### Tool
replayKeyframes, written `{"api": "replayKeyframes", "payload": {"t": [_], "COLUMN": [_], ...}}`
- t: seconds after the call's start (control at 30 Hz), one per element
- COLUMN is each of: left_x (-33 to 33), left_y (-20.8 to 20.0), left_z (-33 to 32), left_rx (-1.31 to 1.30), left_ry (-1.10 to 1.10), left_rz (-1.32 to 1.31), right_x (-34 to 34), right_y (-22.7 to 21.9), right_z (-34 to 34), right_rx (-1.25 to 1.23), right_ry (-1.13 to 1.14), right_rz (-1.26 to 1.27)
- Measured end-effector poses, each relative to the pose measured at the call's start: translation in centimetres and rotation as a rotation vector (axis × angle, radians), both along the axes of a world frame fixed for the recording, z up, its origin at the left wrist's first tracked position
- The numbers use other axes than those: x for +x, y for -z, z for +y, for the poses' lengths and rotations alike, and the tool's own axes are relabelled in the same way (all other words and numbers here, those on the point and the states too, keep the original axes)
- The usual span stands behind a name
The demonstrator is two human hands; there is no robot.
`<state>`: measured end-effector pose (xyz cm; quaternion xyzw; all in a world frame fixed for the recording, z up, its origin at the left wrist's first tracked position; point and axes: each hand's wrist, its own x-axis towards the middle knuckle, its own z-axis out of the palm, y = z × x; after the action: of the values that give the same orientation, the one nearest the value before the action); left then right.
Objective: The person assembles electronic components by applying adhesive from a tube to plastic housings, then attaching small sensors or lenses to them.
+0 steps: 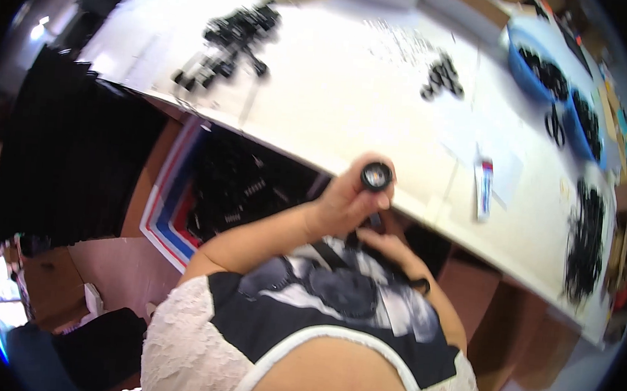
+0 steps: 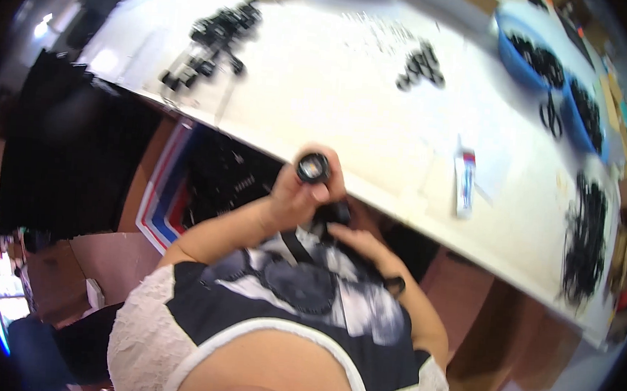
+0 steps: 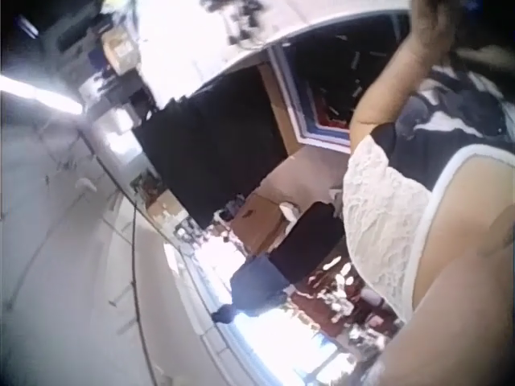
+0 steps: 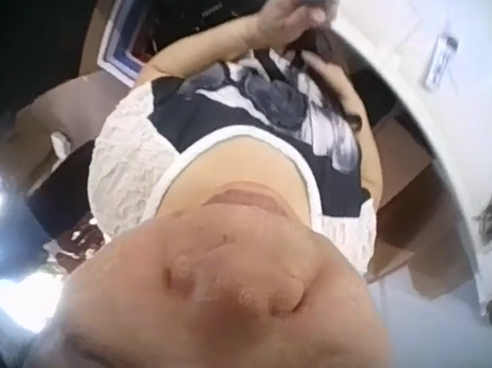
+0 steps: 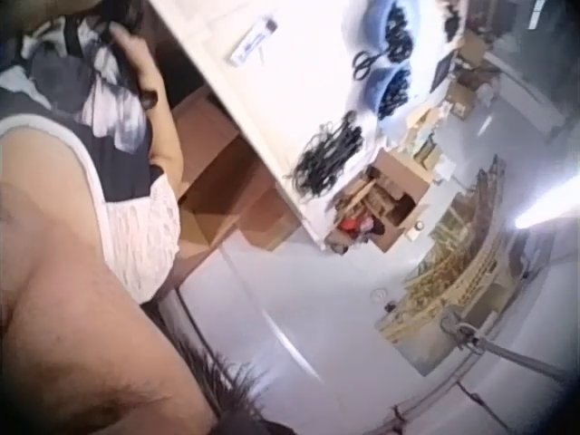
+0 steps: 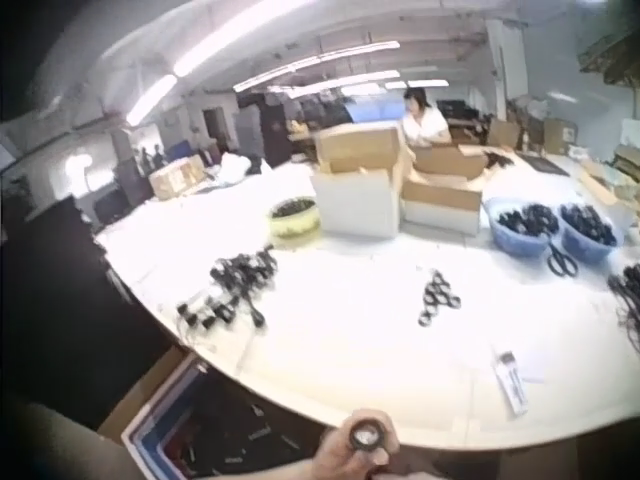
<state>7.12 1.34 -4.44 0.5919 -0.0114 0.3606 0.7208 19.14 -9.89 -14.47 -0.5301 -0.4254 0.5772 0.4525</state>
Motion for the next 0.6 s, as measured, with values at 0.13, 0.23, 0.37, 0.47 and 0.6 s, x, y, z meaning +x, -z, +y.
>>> {"api": "replayKeyframes", "payload": {"t": [0.13,0.23,0.37,0.47,0.6], "left_x": [-0.5,-0.6,-0.5,-0.6,-1.1], "left_y": [0.9,0.8,1.0,0.8,0.8], "left_z": [-0.1,0.0,0.2,0.6,0.5], "left_rx": [-0.226,-0.189,-0.161,-0.304,-0.252], "left_ry": [-0.013,-0.047,-0.027,0.025,0.05], "left_rz": [-0.016,-0.019,-0.053,-0.089,-0.059], "right_x": [-0.5,-1.3,-1.2,-1.3,-1.3], "right_y": [-0.7,0.0,-0.3,-0.1,-0.9], "right_z": [1.2,0.7,0.7,0.7,0.8], "right_rx": [0.029,-0.022,0.049,0.149,0.202], "right_ry": [-0.05,0.011,-0.017,0.001,0.021], "right_rz": [0.065,0.329,0.145,-0.061,-0.234]}}
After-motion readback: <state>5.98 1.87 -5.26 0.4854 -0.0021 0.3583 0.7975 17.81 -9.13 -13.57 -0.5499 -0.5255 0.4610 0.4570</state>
